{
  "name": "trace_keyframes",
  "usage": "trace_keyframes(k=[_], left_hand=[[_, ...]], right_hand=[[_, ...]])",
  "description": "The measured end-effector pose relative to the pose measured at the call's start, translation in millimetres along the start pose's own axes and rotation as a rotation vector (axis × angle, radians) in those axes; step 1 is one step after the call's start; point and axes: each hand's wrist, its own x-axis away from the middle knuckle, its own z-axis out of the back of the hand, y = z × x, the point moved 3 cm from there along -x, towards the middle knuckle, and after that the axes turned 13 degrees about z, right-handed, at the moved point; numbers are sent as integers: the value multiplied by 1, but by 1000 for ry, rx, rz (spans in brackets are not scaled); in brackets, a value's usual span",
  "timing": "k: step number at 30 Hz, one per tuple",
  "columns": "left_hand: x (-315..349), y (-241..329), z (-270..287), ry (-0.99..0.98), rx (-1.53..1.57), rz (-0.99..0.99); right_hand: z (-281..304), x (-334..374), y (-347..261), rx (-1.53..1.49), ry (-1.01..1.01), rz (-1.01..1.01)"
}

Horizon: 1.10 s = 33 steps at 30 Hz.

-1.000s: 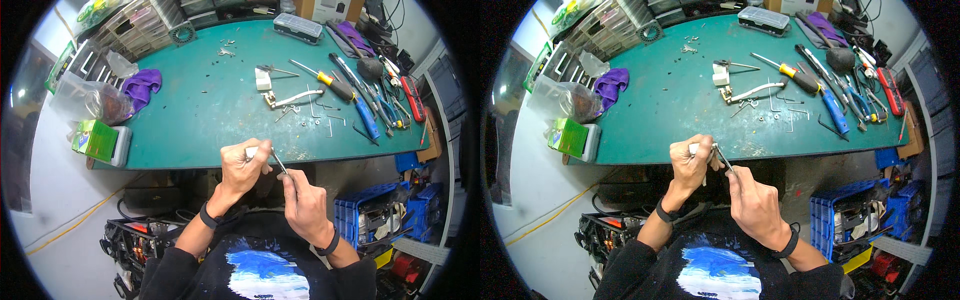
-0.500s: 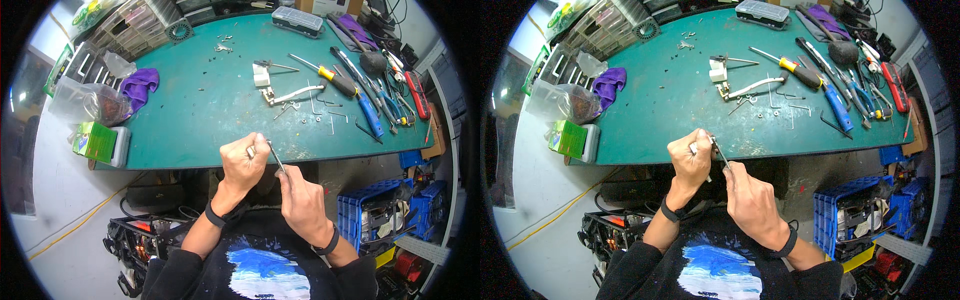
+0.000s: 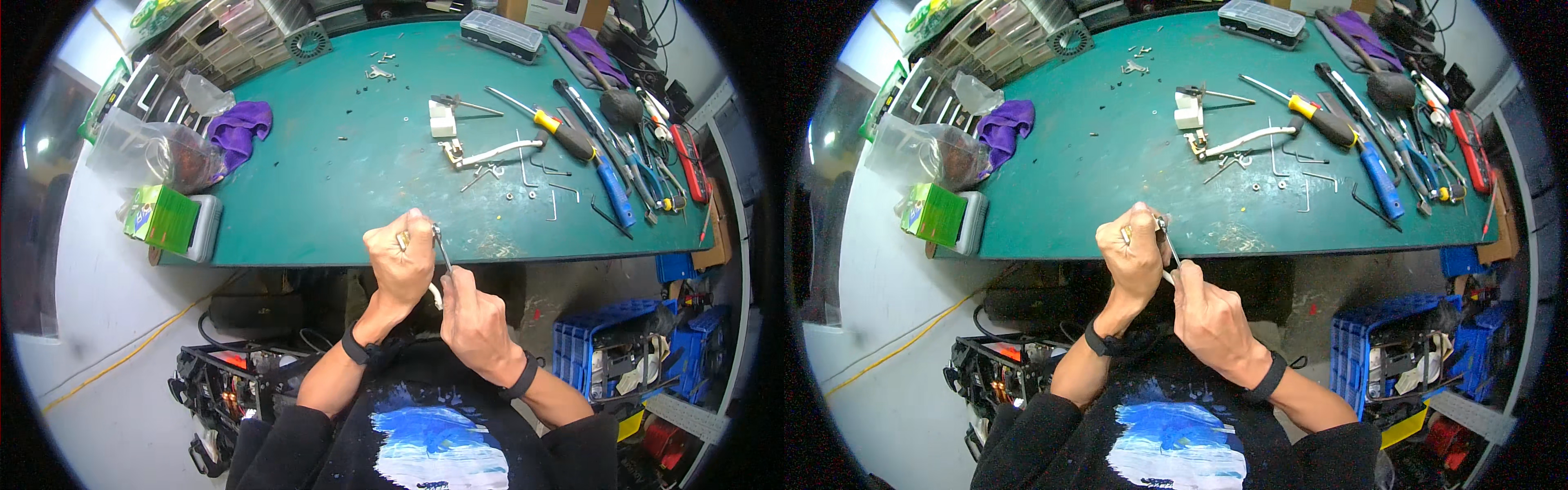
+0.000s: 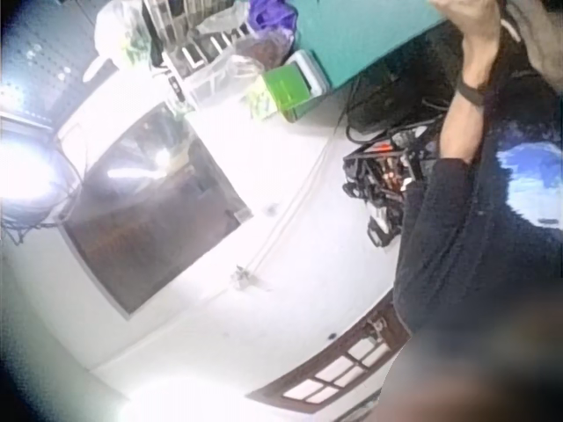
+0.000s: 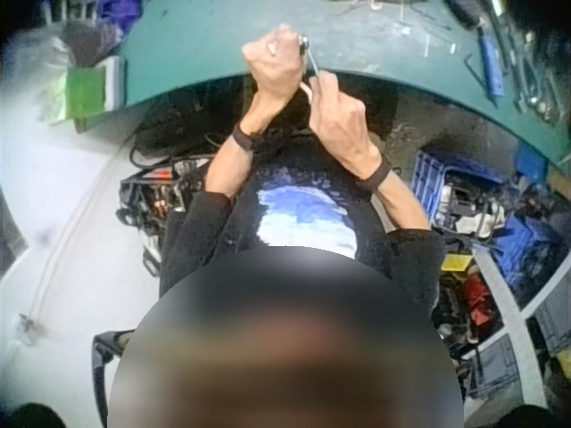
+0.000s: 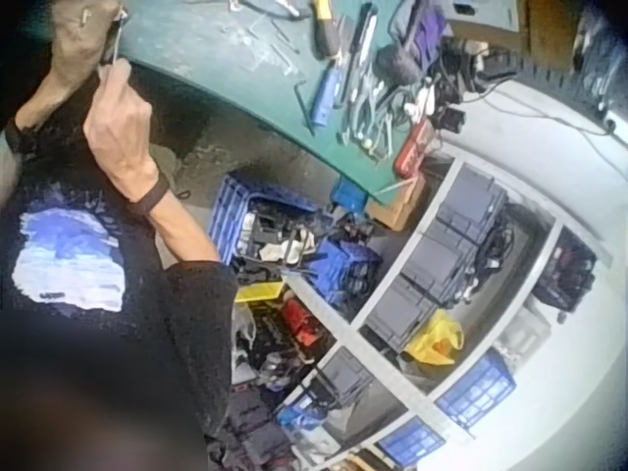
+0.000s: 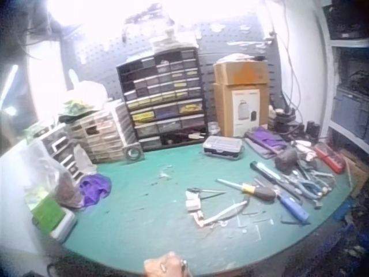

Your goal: Assembling and adjusting small mechanical and plastic components using pliers and a wrench on a workbench and lap.

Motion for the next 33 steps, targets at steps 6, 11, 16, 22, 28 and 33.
trace_keyframes(k=[6, 11, 16, 22, 28, 33], left_hand=[[-4, -3, 1, -43, 29, -26], [-2, 14, -1, -257, 86, 134], [13, 26, 10, -605, 110, 284], [23, 27, 5, -906, 385, 499], [27, 30, 7, -947, 200, 529], [28, 27, 12, -1071, 281, 665]], right_hand=[[-15, 7, 7, 75, 88, 51], [0, 1, 4, -40, 121, -117], [59, -9, -3, -386, -5, -515], [68, -10, 20, -666, 163, -438], [49, -27, 18, -777, -89, -513], [45, -21, 28, -897, -17, -571]])
